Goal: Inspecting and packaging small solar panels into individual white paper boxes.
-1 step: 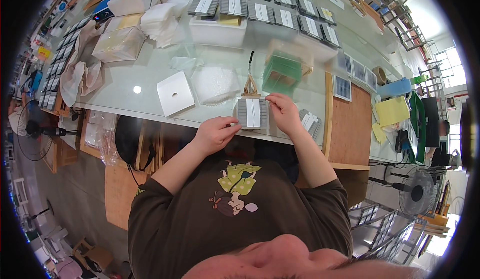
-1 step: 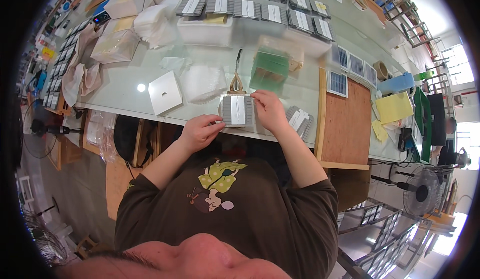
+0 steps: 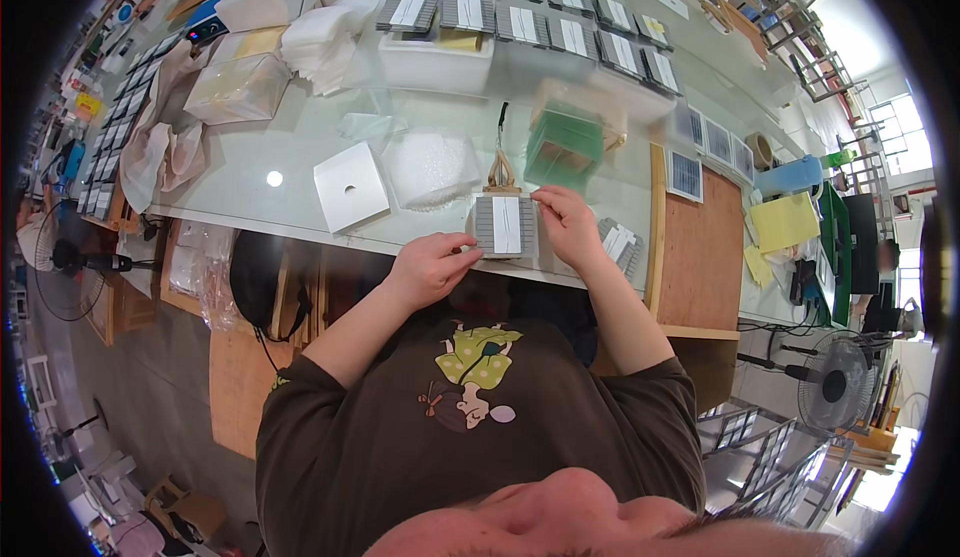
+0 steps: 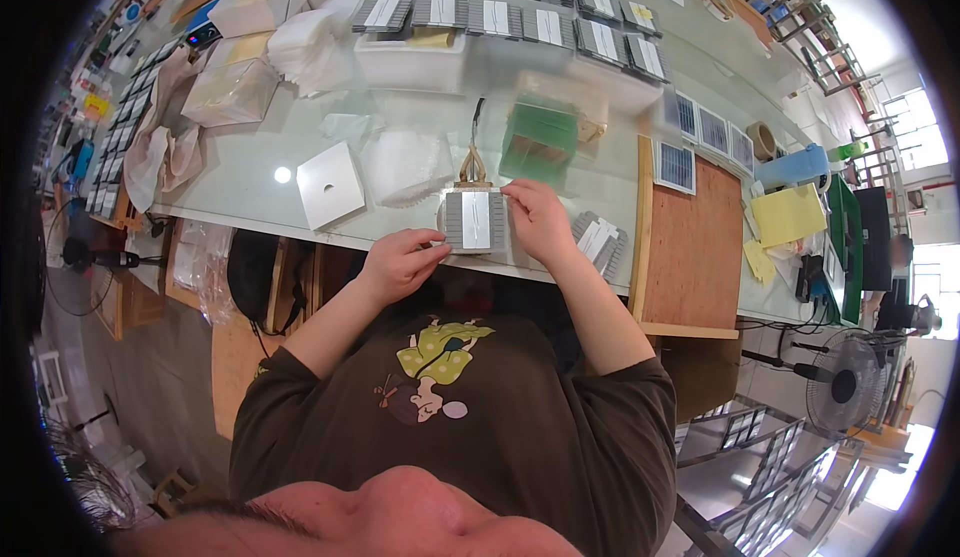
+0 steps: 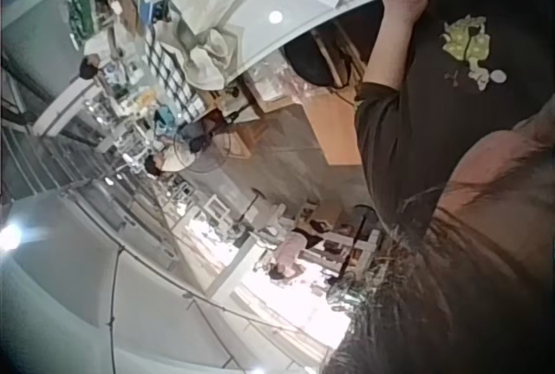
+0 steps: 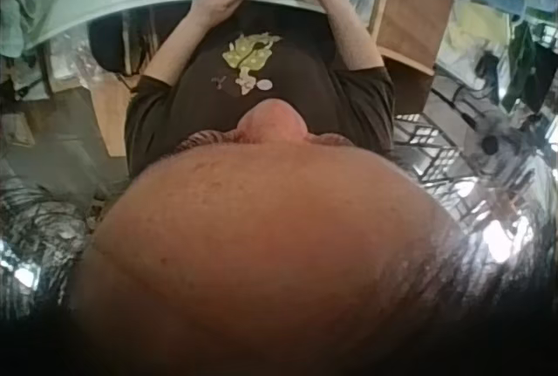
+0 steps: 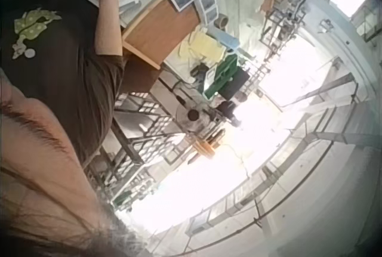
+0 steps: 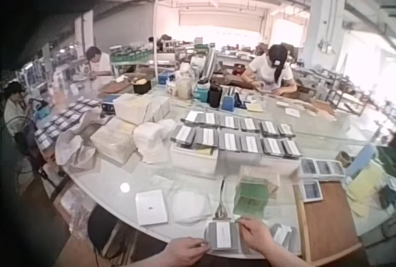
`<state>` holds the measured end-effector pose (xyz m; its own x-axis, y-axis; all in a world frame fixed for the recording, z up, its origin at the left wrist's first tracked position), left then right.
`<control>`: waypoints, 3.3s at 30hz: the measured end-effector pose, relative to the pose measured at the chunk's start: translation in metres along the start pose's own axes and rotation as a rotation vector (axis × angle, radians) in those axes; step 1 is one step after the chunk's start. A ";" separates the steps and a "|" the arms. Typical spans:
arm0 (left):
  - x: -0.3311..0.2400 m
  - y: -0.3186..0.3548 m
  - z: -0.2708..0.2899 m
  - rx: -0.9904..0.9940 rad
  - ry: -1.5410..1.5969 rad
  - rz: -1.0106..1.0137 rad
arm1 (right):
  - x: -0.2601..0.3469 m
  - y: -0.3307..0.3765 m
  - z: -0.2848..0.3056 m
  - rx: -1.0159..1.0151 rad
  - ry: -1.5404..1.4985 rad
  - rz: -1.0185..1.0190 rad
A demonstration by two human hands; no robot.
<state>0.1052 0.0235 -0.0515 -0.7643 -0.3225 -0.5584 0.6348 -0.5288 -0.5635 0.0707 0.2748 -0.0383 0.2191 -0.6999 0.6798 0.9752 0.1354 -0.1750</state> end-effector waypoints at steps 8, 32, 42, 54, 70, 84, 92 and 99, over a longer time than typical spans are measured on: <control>-0.003 0.001 0.006 0.006 0.012 -0.003 | -0.001 0.003 -0.002 -0.033 0.060 0.021; 0.102 0.039 0.145 -0.994 0.549 0.926 | -0.001 0.018 0.010 -0.172 -0.019 -0.058; -0.025 -0.048 0.029 -0.165 -0.111 -0.184 | 0.059 0.025 0.005 0.200 -1.018 -0.544; 0.014 -0.038 -0.002 0.141 0.572 1.018 | 0.015 0.038 -0.009 0.086 -0.533 -0.492; 0.013 -0.038 0.002 0.130 0.327 1.008 | 0.024 0.034 -0.008 0.103 -0.387 -0.443; -0.001 -0.031 0.012 0.042 0.093 0.001 | 0.021 0.050 0.017 -0.028 0.579 0.699; 0.005 -0.052 0.021 0.066 0.199 -0.101 | 0.033 0.043 0.027 -0.266 0.287 0.646; 0.021 -0.062 0.012 -0.115 0.247 0.766 | 0.044 0.044 -0.007 -0.116 -0.204 -0.267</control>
<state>0.0481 0.0401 -0.0205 -0.0745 -0.3728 -0.9249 0.9894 -0.1433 -0.0220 0.1234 0.2452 -0.0214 -0.0303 -0.5440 0.8386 0.9916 -0.1220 -0.0433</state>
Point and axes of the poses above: each hand's wrist, its own y-axis away from the middle knuckle, its own z-axis out of the back of the hand, x = y × z, the point moved 1 cm from there along -y, towards the middle knuckle, and after that the axes turned 8 degrees about y, right-handed, at the moved point
